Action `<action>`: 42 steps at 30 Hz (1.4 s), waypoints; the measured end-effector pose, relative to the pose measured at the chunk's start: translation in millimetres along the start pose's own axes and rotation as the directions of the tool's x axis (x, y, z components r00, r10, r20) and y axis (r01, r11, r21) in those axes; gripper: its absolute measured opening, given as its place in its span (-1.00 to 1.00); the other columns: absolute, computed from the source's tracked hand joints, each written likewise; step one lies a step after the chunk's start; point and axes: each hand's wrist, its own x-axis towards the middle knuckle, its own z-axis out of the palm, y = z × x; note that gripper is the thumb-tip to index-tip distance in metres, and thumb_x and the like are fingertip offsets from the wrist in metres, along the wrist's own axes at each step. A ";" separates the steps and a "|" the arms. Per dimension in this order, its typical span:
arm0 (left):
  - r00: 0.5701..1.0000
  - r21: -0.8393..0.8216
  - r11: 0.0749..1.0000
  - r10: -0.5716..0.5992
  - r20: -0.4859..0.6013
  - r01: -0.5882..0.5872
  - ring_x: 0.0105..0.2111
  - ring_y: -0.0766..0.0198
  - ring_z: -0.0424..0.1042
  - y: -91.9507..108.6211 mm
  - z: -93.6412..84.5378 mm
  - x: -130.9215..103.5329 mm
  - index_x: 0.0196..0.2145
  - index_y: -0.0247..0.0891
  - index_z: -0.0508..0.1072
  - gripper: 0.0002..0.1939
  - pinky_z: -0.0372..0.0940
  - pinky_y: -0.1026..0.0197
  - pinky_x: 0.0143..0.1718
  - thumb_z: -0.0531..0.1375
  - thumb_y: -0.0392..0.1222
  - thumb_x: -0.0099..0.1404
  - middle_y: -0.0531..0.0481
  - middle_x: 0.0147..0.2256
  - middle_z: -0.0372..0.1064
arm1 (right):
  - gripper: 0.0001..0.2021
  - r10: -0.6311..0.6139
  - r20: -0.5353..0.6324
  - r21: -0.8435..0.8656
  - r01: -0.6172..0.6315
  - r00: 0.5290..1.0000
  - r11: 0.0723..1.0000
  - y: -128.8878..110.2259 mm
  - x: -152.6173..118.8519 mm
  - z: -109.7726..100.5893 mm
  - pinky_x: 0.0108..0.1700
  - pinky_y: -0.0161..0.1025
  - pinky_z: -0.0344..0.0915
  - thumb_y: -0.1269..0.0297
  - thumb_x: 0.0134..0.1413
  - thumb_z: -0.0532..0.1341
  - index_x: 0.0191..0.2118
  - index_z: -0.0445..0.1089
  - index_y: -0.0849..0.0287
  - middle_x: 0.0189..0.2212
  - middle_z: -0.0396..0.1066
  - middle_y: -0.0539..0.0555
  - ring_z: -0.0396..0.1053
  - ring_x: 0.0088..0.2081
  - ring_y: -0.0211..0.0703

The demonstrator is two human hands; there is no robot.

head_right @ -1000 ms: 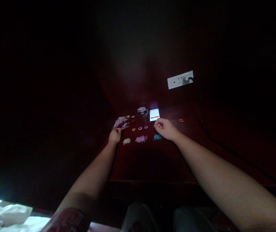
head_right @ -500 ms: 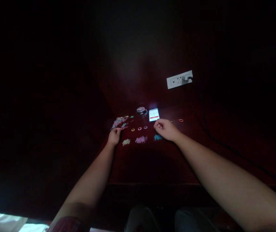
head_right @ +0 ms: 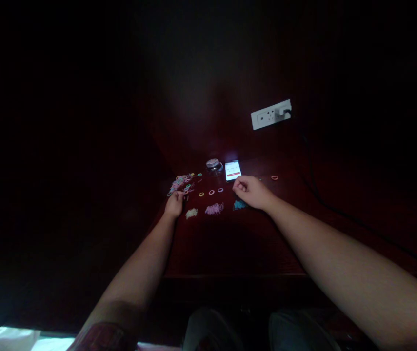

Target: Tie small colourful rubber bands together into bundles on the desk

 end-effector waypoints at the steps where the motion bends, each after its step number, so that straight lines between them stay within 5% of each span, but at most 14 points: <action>1: 1.000 -0.007 1.000 0.004 -0.001 -0.004 -0.27 0.16 0.43 -0.1 0.1 -0.2 -0.31 -0.25 0.40 -0.69 0.25 0.18 -0.17 -0.03 -0.03 0.39 -0.10 -0.27 0.48 | -0.82 0.000 -0.003 -0.014 0.000 1.000 1.000 0.0 0.0 -0.2 -0.50 -0.34 0.07 0.19 -0.05 0.22 -0.47 0.32 0.21 -0.62 0.18 -0.07 0.10 -0.56 -0.33; 34: 0.996 -0.086 0.992 0.093 -0.008 -0.094 -0.35 0.19 0.40 -1.7 0.8 -0.5 -0.35 -0.28 0.40 -0.69 0.24 0.20 -0.24 -0.01 -0.03 0.37 -0.06 -0.37 0.44 | -0.82 0.011 0.025 -0.006 -0.011 1.000 1.000 1.3 -0.2 2.3 -0.53 -0.33 0.06 0.18 -0.05 0.20 -0.47 0.30 0.19 -0.62 0.19 -0.06 0.12 -0.57 -0.31; 38: 0.985 -0.128 0.977 0.174 -0.005 -0.173 -0.37 0.22 0.38 7.2 -1.1 -7.1 -0.32 -0.28 0.38 -0.68 0.26 0.21 -0.27 -0.03 -0.02 0.38 -0.04 -0.38 0.42 | -0.82 0.021 0.032 -0.020 -0.021 0.999 1.000 2.2 0.0 3.8 -0.50 -0.33 0.09 0.19 -0.06 0.22 -0.46 0.34 0.21 -0.60 0.24 -0.04 0.15 -0.55 -0.30; 42: 0.954 -0.167 0.942 0.298 0.014 -0.292 -0.32 0.24 0.39 37.0 -4.9 -25.1 -0.30 -0.25 0.38 -0.72 0.26 0.23 -0.20 -0.01 -0.03 0.39 -0.01 -0.34 0.41 | -0.82 0.024 0.066 -0.039 -0.021 0.998 0.999 2.2 -0.6 8.9 -0.51 -0.35 0.06 0.19 -0.05 0.23 -0.43 0.37 0.22 -0.62 0.20 -0.08 0.13 -0.57 -0.33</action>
